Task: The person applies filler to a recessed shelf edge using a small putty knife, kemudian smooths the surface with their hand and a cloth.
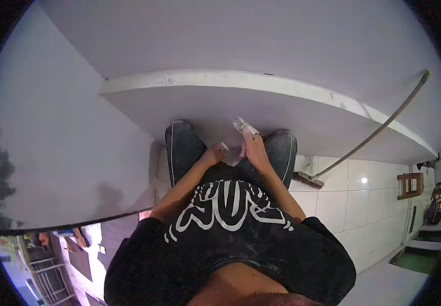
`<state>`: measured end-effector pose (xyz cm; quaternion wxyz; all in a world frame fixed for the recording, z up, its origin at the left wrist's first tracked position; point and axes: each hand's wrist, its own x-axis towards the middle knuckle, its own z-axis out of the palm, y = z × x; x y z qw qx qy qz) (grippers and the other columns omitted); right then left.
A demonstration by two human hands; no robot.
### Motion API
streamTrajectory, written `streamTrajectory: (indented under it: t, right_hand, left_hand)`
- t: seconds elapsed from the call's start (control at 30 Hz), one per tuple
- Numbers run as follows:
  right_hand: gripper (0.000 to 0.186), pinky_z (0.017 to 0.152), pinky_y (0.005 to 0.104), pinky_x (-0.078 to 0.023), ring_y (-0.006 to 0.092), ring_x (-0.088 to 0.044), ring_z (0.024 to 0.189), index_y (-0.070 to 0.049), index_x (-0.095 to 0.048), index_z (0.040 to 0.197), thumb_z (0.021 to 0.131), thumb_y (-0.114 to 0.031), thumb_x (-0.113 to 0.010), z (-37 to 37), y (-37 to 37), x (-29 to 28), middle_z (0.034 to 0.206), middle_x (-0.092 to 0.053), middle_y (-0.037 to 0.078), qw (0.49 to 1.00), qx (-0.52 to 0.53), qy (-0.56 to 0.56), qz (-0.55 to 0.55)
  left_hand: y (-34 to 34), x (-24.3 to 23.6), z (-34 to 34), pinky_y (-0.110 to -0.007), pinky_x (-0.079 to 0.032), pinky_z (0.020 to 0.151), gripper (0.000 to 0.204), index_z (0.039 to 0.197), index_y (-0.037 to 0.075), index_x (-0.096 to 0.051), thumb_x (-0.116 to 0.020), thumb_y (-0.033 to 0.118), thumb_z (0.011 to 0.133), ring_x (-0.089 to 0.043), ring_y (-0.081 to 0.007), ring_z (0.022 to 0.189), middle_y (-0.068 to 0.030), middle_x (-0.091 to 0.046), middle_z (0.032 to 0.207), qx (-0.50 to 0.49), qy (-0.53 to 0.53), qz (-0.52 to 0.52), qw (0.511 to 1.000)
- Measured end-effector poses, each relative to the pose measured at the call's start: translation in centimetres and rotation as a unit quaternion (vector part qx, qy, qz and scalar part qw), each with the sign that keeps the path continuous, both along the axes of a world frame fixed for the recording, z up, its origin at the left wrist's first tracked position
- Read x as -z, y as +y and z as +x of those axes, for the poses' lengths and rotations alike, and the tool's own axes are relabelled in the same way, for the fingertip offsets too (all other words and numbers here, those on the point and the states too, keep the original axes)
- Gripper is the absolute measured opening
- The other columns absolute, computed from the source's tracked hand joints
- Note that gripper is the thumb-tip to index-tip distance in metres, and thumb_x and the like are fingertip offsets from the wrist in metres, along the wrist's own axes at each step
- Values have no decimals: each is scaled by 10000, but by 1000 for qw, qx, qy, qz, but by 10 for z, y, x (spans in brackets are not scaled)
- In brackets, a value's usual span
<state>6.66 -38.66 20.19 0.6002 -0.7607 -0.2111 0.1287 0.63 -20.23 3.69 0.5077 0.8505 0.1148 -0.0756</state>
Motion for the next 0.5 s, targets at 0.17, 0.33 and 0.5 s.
streamTrajectory:
  t: [0.17,0.33,0.5]
  right_hand:
    - [508,523,351,-491,176,-494,472,-6,-568,1179,1026,-457,-390,-16,8,12,691,-612,107,901,-127,311,274]
    - [628,542,398,-492,226,-489,486,12,-528,1255,1025,-535,-325,-7,-7,-15,885,-639,122,904,-67,289,309]
    - [648,564,382,-508,204,-524,520,-1,-507,1305,1027,-551,-305,6,-20,-30,1144,-661,121,902,-67,277,325]
  left_hand:
    - [10,-15,-32,-346,-513,735,250,1017,11,-622,-544,240,956,-647,-201,777,-117,-671,883,-15,-89,-20,996]
    - [0,-53,-39,-330,-519,727,290,1119,-14,-599,-516,227,980,-655,-194,793,-113,-674,988,-85,-86,-138,983]
    - [-4,-93,-52,-338,-512,723,410,1201,27,-557,-464,374,1004,-652,-205,874,-108,-671,1012,-161,-3,-300,940]
